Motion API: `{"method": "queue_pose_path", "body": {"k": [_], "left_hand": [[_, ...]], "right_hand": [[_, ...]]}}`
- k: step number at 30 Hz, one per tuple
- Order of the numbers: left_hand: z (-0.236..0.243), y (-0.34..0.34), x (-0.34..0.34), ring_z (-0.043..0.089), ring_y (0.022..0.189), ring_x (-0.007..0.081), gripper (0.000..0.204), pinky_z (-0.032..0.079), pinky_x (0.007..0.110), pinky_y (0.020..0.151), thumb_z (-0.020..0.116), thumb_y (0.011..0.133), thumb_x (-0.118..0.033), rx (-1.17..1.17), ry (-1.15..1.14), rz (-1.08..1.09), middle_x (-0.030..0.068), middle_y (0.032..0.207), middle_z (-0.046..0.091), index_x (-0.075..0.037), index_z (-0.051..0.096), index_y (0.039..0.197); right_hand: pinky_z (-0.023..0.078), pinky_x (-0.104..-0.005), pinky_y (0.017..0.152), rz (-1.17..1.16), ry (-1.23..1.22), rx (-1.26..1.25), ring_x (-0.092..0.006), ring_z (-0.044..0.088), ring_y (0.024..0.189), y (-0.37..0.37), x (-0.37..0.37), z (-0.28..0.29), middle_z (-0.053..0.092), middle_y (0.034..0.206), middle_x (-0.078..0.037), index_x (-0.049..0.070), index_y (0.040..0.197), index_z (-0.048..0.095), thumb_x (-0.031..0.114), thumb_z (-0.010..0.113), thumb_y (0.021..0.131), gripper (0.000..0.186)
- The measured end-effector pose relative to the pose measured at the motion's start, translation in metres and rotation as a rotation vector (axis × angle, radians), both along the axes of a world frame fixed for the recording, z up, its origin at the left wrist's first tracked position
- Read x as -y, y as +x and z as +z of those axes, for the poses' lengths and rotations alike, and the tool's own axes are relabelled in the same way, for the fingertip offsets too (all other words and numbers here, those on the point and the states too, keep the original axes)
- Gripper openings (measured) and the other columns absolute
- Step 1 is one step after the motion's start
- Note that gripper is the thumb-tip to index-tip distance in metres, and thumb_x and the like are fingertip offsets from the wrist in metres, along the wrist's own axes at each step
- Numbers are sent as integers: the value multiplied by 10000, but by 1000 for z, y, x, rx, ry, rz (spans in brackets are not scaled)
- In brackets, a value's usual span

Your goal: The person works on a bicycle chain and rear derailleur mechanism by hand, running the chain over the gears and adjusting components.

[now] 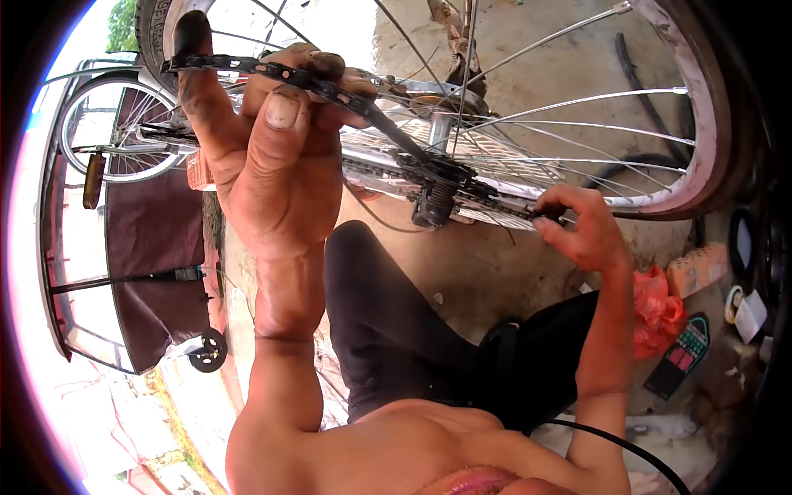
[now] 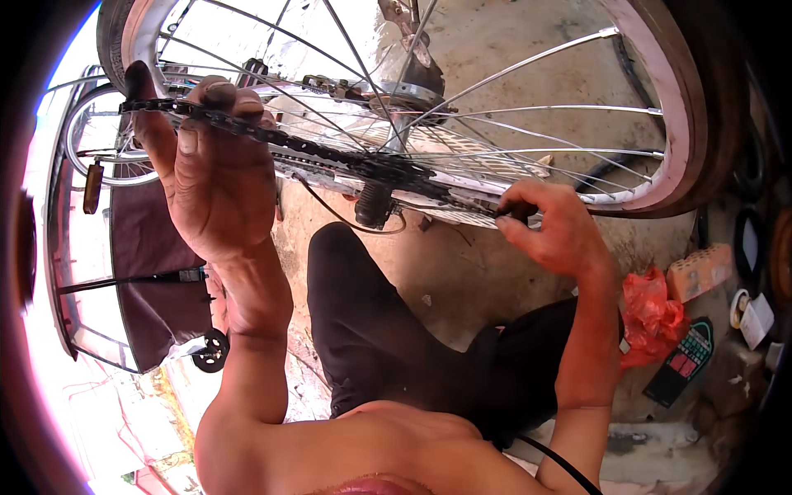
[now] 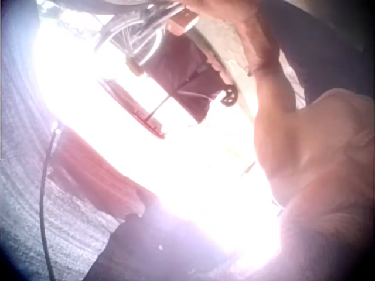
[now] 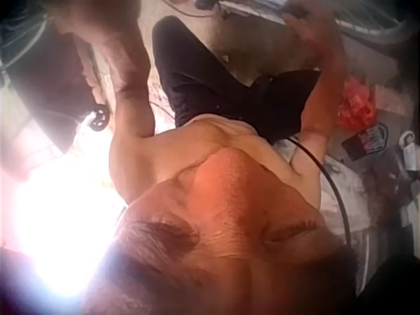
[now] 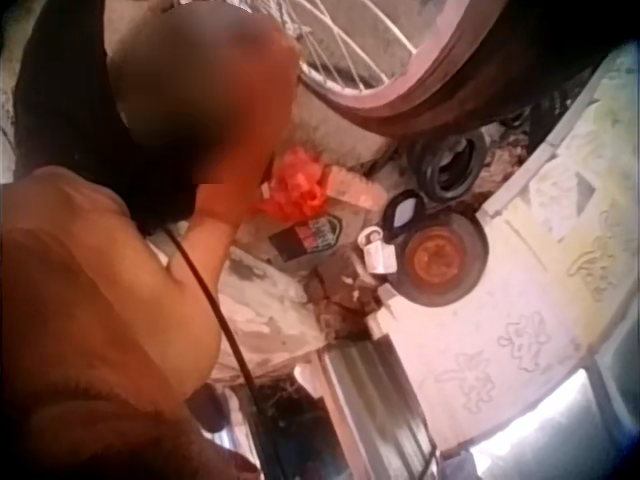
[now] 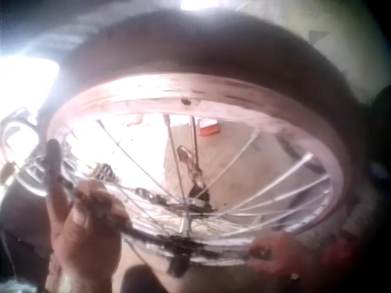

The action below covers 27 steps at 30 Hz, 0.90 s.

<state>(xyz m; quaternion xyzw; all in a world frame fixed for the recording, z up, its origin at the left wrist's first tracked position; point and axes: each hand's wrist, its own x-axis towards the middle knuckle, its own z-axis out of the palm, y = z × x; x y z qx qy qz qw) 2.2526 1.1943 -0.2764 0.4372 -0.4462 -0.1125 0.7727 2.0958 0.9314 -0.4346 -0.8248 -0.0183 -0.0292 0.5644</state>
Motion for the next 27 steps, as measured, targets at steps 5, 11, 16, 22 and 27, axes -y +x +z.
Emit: {"method": "queue_pose_path", "body": {"k": [5,11,16,22,27], "left_hand": [[10,-1,1,501,1126,261,623,456,429,945,584,1010,-76,-22,25,-78,126,1255,539,-254,358,1562],[16,-2,15,492,1135,230,491,458,377,960,560,1034,-97,-125,-35,-173,90,1266,525,-163,430,1503],[11,-1,12,475,1146,221,410,464,370,934,542,1041,-103,-135,22,-227,85,1280,497,-105,465,1444],[-1,-6,11,485,1120,256,404,501,391,892,570,1016,-70,-216,82,-160,108,1243,494,-102,481,1409],[-12,-4,11,523,1079,313,427,555,365,821,593,994,-42,-179,111,-106,154,1219,534,-75,486,1406]], "right_hand": [[524,-324,695,12,-4,21,-186,649,697,4,-4,2,676,767,-110,-23,945,682,103,740,811,192],[528,-325,697,11,2,3,-190,661,712,2,-1,-3,680,775,-119,-21,964,683,118,735,818,209],[533,-343,703,58,-18,-83,-216,671,726,5,-4,-2,694,794,-134,-21,978,685,152,737,823,238],[542,-361,725,102,-66,-162,-252,685,746,7,-3,-4,706,818,-151,-24,988,687,182,736,822,269],[552,-379,746,125,-122,-213,-286,708,785,10,-4,-10,722,856,-175,-17,993,694,202,719,825,277]]}}
